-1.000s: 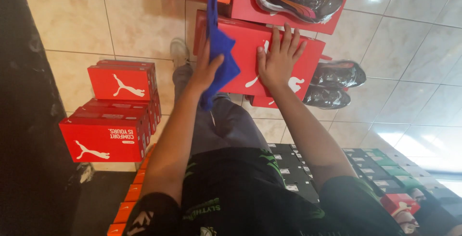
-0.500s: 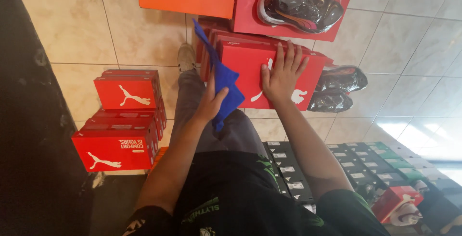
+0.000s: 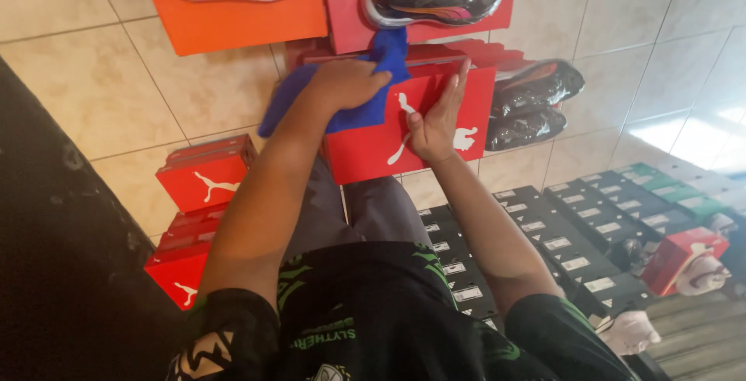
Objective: Cleaning and wiping dust off shoe boxes using a blue cloth in a storage area.
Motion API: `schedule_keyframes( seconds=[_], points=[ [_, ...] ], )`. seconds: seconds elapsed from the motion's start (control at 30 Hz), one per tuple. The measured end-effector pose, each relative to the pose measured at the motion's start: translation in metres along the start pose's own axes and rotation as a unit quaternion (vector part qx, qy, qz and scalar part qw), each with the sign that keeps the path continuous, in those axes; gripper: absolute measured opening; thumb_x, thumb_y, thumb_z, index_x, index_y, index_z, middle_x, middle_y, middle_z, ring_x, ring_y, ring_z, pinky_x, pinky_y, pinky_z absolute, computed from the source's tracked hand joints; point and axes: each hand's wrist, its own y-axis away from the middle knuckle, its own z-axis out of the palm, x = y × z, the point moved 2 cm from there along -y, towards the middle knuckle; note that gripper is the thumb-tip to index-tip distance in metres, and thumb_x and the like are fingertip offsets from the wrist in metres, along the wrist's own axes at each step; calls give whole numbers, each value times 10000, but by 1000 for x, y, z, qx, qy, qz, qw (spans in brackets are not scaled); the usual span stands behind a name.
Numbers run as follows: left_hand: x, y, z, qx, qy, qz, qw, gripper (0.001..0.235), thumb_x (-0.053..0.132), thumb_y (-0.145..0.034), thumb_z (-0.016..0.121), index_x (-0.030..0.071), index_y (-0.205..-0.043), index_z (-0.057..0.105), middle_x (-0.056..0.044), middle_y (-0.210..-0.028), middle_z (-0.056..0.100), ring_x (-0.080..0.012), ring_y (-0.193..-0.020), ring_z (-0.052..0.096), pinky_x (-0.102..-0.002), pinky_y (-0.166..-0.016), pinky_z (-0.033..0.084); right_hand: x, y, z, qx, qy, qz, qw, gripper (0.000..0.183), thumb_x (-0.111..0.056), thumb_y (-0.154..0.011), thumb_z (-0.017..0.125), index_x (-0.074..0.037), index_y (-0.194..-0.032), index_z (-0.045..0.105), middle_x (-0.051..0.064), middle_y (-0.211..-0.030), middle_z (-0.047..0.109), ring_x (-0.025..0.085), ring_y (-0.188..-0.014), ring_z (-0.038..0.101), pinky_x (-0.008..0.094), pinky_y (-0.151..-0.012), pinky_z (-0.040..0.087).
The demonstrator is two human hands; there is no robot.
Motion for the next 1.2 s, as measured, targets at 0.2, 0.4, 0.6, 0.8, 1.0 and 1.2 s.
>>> schedule_keyframes(
  seconds=[0.2, 0.4, 0.6, 0.8, 1.0, 1.2],
  points=[
    [93, -70, 23, -107, -35, 43, 993, 667, 592, -996, 276, 178, -1411, 594, -91, -1441, 610, -299, -1378, 531, -545, -1165, 355, 10, 7, 0, 10, -45, 24, 999, 1016, -669, -1031, 348, 40, -1620, -77, 342, -1662, -134, 521, -1560, -81, 613, -1276, -10],
    [99, -37, -7, -131, 37, 21, 990, 701, 594, -986, 301, 118, -1379, 635, -154, -1440, 599, -358, -1391, 499, -540, -1184, 338, 3, 0, -5, 45, -55, 9, 997, 965, -652, -1053, 348, -24, -1644, -85, 305, -1683, -140, 487, -1565, -128, 601, -1274, -69],
    [60, 23, -43, -126, -6, -113, 986, 750, 645, -997, 346, 85, -1420, 614, -191, -1463, 578, -384, -1398, 492, -534, -1175, 348, 1, 0, -3, 53, -86, 21, 995, 936, -634, -1056, 361, -66, -1654, -84, 285, -1691, -141, 481, -1566, -126, 587, -1279, -73],
    [97, -32, -8, -106, -2, 12, 994, 665, 569, -1037, 326, 94, -1387, 634, -219, -1412, 603, -420, -1353, 514, -551, -1144, 362, 11, 8, 2, 62, -104, 1, 993, 1072, -664, -1016, 463, -11, -1630, -126, 312, -1668, -187, 510, -1538, -159, 600, -1269, -53],
    [132, -123, 36, -177, 12, -25, 984, 633, 647, -915, 305, 180, -1271, 544, -72, -1356, 565, -274, -1194, 544, -426, -993, 392, 4, 16, -3, 51, -152, 42, 986, 947, -596, -1055, 455, -184, -1671, -135, 236, -1697, -215, 431, -1612, -213, 662, -1350, -37],
    [101, -47, -5, -132, 18, -47, 990, 629, 614, -919, 302, 207, -1302, 592, -80, -1434, 592, -293, -1279, 557, -417, -1049, 383, -5, 3, -13, 59, -170, 56, 982, 787, -518, -1127, 363, -209, -1685, -98, 196, -1726, -179, 428, -1639, -164, 661, -1372, 27]
  ],
)
